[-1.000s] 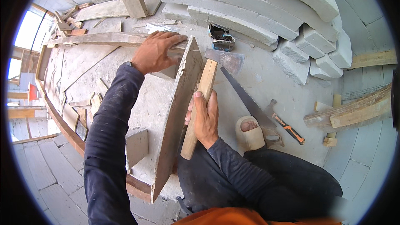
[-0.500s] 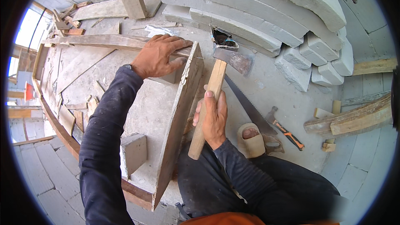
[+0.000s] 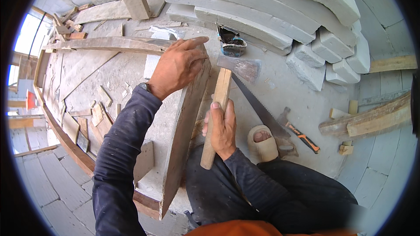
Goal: The person constructs a wooden frame by positioning pieces of wood and driving nails into them using a hatchet.
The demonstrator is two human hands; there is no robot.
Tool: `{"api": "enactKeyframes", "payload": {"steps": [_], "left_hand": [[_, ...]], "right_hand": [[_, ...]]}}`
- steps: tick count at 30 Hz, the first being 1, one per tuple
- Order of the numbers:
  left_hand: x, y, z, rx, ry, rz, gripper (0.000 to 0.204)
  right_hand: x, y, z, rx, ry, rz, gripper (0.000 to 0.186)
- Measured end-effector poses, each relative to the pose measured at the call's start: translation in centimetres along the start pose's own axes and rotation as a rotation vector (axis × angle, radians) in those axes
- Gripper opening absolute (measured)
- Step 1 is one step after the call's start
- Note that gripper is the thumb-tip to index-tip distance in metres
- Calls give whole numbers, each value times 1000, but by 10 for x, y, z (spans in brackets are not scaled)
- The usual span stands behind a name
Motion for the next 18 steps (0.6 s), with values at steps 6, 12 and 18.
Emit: {"api": "enactKeyframes", "payload": {"steps": [6, 12, 18], "left_hand": [[3, 2, 2, 67, 55, -41, 22], [5, 0, 1, 34, 25, -48, 25], [37, 36, -1, -93, 87, -193, 58]], "right_hand": [[-3, -8, -1, -67, 21, 95, 39], [-9, -18, 3, -15, -76, 20, 37], [4, -15, -7, -58, 55, 148, 53]]}}
Point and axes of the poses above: each hand's wrist, its own z-axis towards the middle knuckle, its own y-axis out of the back of the hand, x = y × z, the point moved 8 cm from there along z, towards the middle knuckle, and after that the axes turned 6 degrees about -x, right-handed, at the moved point
